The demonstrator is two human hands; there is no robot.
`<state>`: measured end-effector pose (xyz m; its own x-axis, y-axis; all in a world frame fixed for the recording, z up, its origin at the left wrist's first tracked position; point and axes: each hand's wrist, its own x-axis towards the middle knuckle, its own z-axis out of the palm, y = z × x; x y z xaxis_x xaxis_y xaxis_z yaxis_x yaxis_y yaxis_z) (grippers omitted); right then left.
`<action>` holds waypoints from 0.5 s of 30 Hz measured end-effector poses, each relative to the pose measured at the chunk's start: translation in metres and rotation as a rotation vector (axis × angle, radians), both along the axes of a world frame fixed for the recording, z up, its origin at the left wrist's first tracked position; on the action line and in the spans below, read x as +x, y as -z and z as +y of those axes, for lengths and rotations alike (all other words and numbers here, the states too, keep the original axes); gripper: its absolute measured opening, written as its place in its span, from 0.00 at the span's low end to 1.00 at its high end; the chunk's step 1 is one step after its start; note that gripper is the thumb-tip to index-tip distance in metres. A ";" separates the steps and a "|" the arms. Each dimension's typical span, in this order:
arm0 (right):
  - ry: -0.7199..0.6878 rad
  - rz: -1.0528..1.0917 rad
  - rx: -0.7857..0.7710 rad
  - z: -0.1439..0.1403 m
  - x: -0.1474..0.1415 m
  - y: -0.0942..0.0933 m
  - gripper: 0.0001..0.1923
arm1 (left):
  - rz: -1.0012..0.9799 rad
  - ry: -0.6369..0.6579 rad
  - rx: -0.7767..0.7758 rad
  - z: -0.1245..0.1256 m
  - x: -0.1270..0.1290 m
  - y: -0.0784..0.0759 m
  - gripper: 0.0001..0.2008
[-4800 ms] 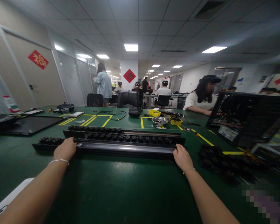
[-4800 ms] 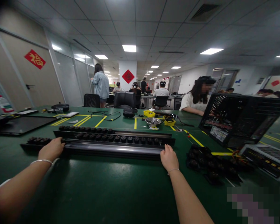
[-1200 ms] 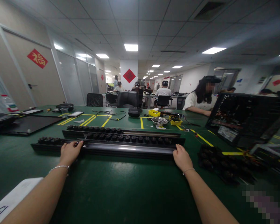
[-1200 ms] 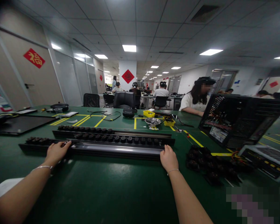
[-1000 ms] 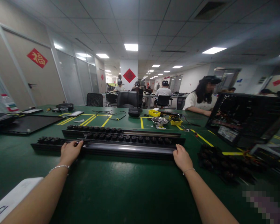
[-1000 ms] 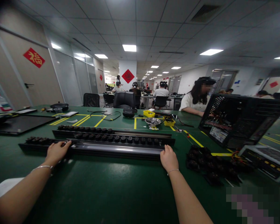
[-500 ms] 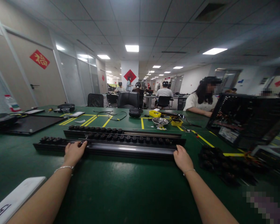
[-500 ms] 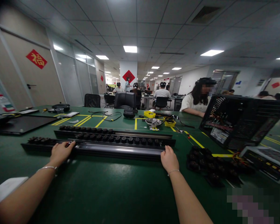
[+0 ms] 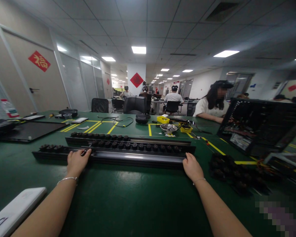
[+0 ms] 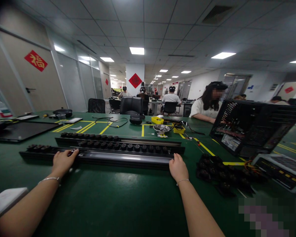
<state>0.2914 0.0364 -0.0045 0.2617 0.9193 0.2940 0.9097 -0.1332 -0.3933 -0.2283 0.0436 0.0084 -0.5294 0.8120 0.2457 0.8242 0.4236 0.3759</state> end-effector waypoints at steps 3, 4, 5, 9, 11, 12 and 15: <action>0.003 0.007 -0.008 -0.001 -0.001 -0.002 0.28 | 0.008 0.000 0.010 -0.001 0.003 0.001 0.34; 0.003 0.010 -0.011 -0.002 -0.001 -0.002 0.28 | 0.009 -0.001 0.012 -0.001 0.003 0.002 0.34; 0.002 0.014 -0.013 -0.002 -0.001 -0.002 0.28 | 0.009 -0.001 0.015 -0.001 0.003 0.003 0.35; 0.004 0.023 -0.008 -0.003 -0.002 -0.003 0.28 | 0.016 0.013 0.029 -0.003 0.003 0.009 0.36; 0.003 0.031 -0.005 -0.003 -0.002 -0.003 0.28 | 0.006 0.019 0.036 -0.004 0.006 0.011 0.36; 0.003 0.036 -0.005 -0.004 -0.002 -0.004 0.28 | -0.010 0.005 0.044 -0.006 0.009 0.011 0.37; 0.007 0.049 -0.014 -0.004 -0.002 -0.004 0.28 | -0.048 -0.019 0.032 -0.011 0.019 0.007 0.37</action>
